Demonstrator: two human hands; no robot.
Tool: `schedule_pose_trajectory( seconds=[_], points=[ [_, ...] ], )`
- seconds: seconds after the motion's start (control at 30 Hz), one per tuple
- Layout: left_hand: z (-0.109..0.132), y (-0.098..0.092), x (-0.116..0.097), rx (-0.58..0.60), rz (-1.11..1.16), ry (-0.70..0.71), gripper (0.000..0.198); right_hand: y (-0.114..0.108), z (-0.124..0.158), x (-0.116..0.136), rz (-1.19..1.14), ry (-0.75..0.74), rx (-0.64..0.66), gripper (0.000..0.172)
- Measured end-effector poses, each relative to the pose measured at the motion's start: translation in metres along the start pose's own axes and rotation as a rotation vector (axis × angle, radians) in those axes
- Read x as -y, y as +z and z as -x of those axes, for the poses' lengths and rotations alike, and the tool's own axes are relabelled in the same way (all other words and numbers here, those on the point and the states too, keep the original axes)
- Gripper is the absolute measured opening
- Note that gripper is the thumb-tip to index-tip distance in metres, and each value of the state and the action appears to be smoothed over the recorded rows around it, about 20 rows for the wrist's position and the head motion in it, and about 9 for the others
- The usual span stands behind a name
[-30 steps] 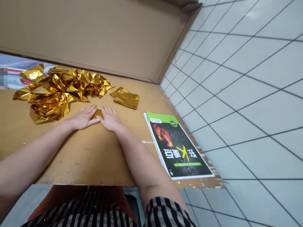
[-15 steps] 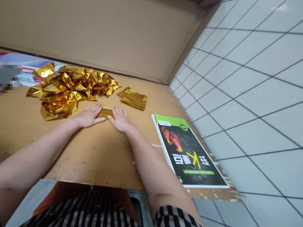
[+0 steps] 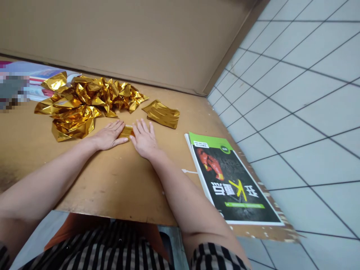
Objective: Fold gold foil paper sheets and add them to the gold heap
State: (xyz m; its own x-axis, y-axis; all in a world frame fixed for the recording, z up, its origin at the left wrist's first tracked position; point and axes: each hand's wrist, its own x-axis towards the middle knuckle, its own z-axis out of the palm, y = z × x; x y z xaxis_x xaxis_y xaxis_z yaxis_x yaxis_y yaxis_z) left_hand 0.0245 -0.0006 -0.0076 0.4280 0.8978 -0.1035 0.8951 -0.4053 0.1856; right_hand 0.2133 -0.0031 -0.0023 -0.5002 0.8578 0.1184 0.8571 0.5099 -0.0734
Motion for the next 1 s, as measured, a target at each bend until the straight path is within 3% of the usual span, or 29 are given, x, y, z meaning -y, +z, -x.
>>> schedule_pose_trajectory(
  seconds=[0.2,0.3,0.47,0.83,1.0],
  points=[
    [0.001,0.001,0.000,0.009,0.010,-0.008,0.088,-0.007,0.005,0.015,0.066,-0.006,-0.114,0.055],
    [0.000,0.002,0.002,-0.009,0.015,0.009,0.088,-0.003,0.002,0.014,-0.018,-0.024,-0.055,0.056],
    [-0.002,0.006,0.005,-0.043,0.012,0.034,0.087,0.008,-0.004,0.003,-0.148,-0.003,0.170,0.062],
    [-0.001,0.005,0.005,-0.053,-0.026,0.022,0.088,0.005,0.001,-0.004,-0.121,0.116,0.188,0.069],
    [-0.004,-0.002,-0.014,-0.129,-0.058,0.074,0.090,0.009,0.001,-0.006,-0.120,0.101,0.157,0.067]
  ],
)
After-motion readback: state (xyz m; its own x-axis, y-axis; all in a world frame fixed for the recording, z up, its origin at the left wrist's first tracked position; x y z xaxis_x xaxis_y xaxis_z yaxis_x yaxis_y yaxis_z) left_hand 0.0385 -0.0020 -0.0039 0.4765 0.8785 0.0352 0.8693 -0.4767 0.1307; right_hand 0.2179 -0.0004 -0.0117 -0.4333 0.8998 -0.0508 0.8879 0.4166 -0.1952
